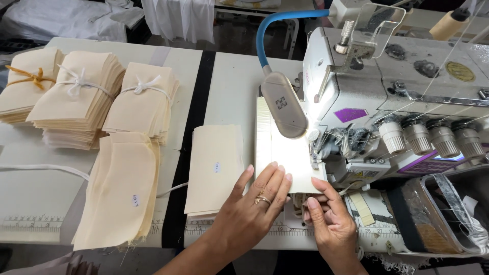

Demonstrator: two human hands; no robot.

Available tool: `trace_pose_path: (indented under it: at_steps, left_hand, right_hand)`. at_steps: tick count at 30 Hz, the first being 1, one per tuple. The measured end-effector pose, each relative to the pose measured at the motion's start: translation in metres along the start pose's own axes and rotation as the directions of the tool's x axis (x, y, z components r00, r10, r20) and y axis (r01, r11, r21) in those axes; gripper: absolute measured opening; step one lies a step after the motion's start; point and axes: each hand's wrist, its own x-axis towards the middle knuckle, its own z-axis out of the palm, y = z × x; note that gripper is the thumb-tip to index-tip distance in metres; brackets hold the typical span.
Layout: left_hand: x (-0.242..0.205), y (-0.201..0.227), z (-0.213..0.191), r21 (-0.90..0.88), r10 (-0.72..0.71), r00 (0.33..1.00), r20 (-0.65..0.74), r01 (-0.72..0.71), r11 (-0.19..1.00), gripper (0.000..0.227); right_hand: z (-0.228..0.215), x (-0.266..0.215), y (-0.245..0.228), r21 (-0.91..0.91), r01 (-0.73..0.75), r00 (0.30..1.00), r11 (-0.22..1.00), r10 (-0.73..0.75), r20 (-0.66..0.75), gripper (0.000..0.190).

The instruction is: Picking up, aligning, and stacking fabric pieces on a sewing machine workstation

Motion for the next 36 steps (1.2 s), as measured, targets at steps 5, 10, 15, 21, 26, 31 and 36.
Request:
trace_pose_path:
  at_steps: [5,10,15,21,26,31,36]
  left_hand:
    - [0.014,-0.009,0.006,-0.198,-0.085,0.996,0.004,0.084,0.977,0.051]
    - [0.053,-0.046,0.055,-0.438,-0.291,0.949,0.123,0.315,0.842,0.019]
    - [0.126,-0.108,0.129,-0.321,-0.543,0.736,0.404,0.67,0.669,0.066]
    - [0.164,-0.146,0.163,-0.14,-0.477,0.288,0.83,0.937,0.321,0.026]
    - [0.15,-0.154,0.193,-0.505,-0.863,0.407,0.298,0.835,0.219,0.026]
    - [0.102,-0.164,0.096,-0.793,-0.885,0.318,0.339,0.603,-0.086,0.014]
    - [0.012,-0.164,-0.019,-0.798,-0.802,0.192,0.566,0.374,-0.473,0.018]
  right_hand:
    - [-0.005,0.0,0.003,-0.071,0.201,0.979,0.977,-0.198,0.043,0.042]
    - [-0.009,-0.007,0.02,-0.043,0.285,0.941,0.958,-0.271,0.202,0.031]
    - [-0.003,-0.006,0.031,-0.129,0.34,0.9,0.931,-0.283,0.331,0.027]
    - [0.003,-0.007,0.033,-0.11,0.33,0.926,0.938,-0.3,0.228,0.02]
    - [0.002,-0.006,0.034,-0.072,0.437,0.875,0.896,-0.405,0.266,0.02]
    - [0.001,-0.008,0.031,-0.116,0.494,0.852,0.862,-0.453,0.261,0.018]
    - [0.02,-0.015,0.0,-0.263,0.433,0.894,0.862,-0.374,0.247,0.017]
